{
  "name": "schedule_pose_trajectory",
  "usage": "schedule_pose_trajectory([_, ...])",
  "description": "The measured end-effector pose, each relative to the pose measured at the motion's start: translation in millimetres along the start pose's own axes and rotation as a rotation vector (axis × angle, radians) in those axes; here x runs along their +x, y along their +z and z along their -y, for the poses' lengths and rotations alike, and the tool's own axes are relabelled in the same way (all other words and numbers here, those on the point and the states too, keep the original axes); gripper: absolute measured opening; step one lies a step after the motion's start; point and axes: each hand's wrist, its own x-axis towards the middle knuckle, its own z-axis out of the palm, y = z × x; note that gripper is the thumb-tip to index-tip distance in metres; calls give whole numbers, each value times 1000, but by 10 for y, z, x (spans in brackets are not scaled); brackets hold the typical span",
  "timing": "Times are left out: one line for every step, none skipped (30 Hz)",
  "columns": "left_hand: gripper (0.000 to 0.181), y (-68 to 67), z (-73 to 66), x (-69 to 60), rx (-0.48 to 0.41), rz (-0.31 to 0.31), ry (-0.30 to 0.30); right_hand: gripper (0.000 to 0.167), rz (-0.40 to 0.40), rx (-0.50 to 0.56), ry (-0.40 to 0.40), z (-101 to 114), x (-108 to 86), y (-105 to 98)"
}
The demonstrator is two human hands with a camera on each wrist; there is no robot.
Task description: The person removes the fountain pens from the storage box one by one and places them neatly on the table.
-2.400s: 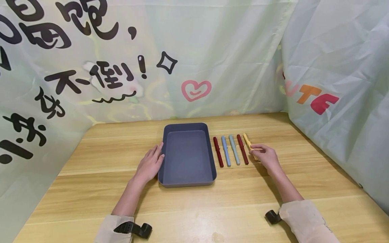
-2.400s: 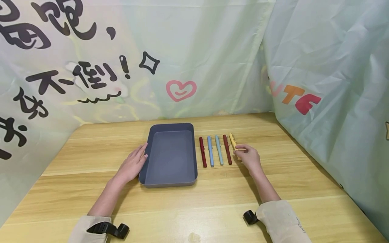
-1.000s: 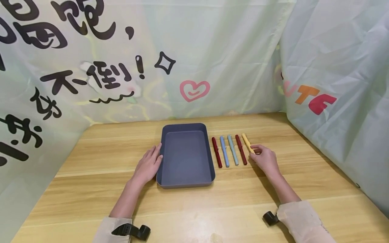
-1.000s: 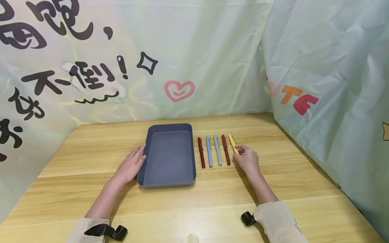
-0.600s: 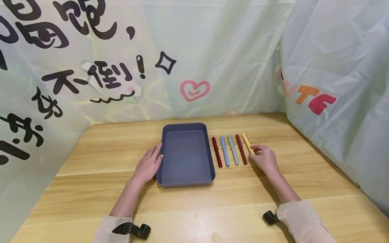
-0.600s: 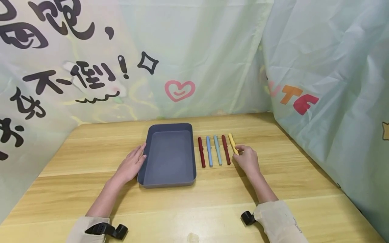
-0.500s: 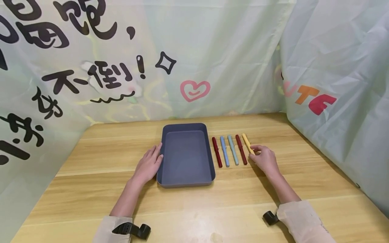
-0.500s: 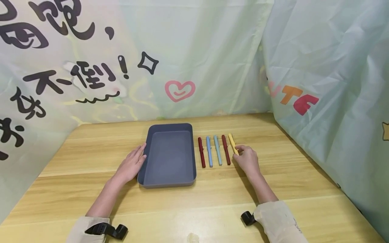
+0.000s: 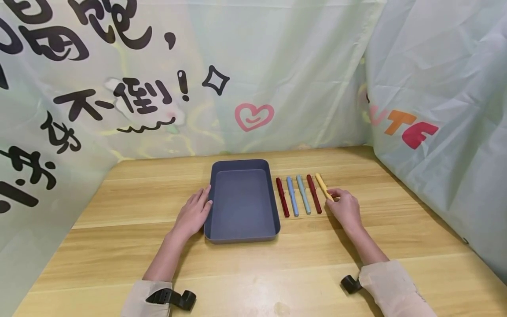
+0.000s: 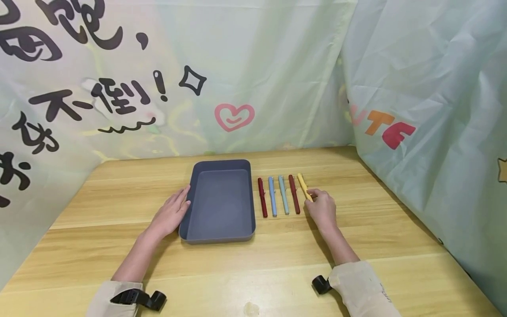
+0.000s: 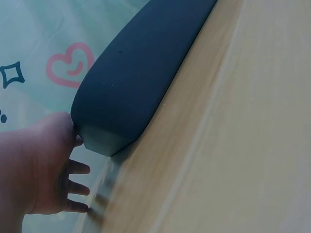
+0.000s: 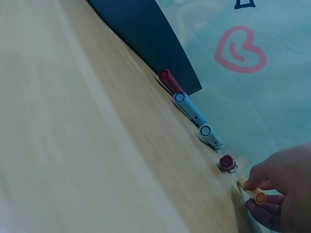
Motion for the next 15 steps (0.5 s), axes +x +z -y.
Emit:
schedule_pose_trajectory([53, -2, -2, -1, -1, -1, 1, 27, -1, 2, 3, 1, -2, 3])
schedule_pose_trajectory([53, -3, -3, -1, 0, -1, 1, 27, -3, 3, 6, 0, -3, 7])
schedule_pose_trajectory([53, -4, -4, -1, -3, -2, 1, 26, -5, 3, 8, -1, -5, 10])
schedule_pose_trajectory([53, -4, -4, -2, -4, -2, -1, 26, -6, 4, 9, -3, -6, 13])
schedule_pose_trajectory([53, -5, -5, -2, -5, -2, -2, 26, -6, 4, 9, -6, -7, 16])
schedule_pose_trajectory([53, -5, -4, -4, -5, 0, -4, 25, -8, 5, 9, -7, -9, 19])
schedule_pose_trajectory([53, -5, -5, -4, -6, 2, -5, 25, -8, 4, 7, -9, -12, 22])
schedule_pose_trajectory([53, -5, -5, -4, -6, 4, -6, 25, -8, 5, 5, -11, -14, 25])
schedule_pose_trajectory([53, -4, -6, -4, -7, 4, -6, 25, -7, 6, 4, -14, -17, 28])
schedule_pose_trajectory([53, -5, -6, -4, -6, 4, -6, 25, -8, 8, 1, -17, -20, 32])
schedule_pose_trajectory([53, -5, -6, -4, -6, 5, -6, 25, -10, 9, 0, -20, -22, 36])
schedule_pose_trajectory([53, -6, -7, -4, -6, 6, -6, 25, -14, 12, -1, -21, -24, 40])
schedule_pose_trajectory([53, -7, -7, -4, -6, 5, -6, 25, -18, 13, -3, -21, -25, 44])
schedule_pose_trajectory([53, -8, -8, -4, -6, 6, -7, 25, -22, 14, -4, -22, -25, 48])
schedule_pose_trajectory([53, -10, -9, -5, -7, 6, -8, 25, -27, 14, -6, -22, -26, 51])
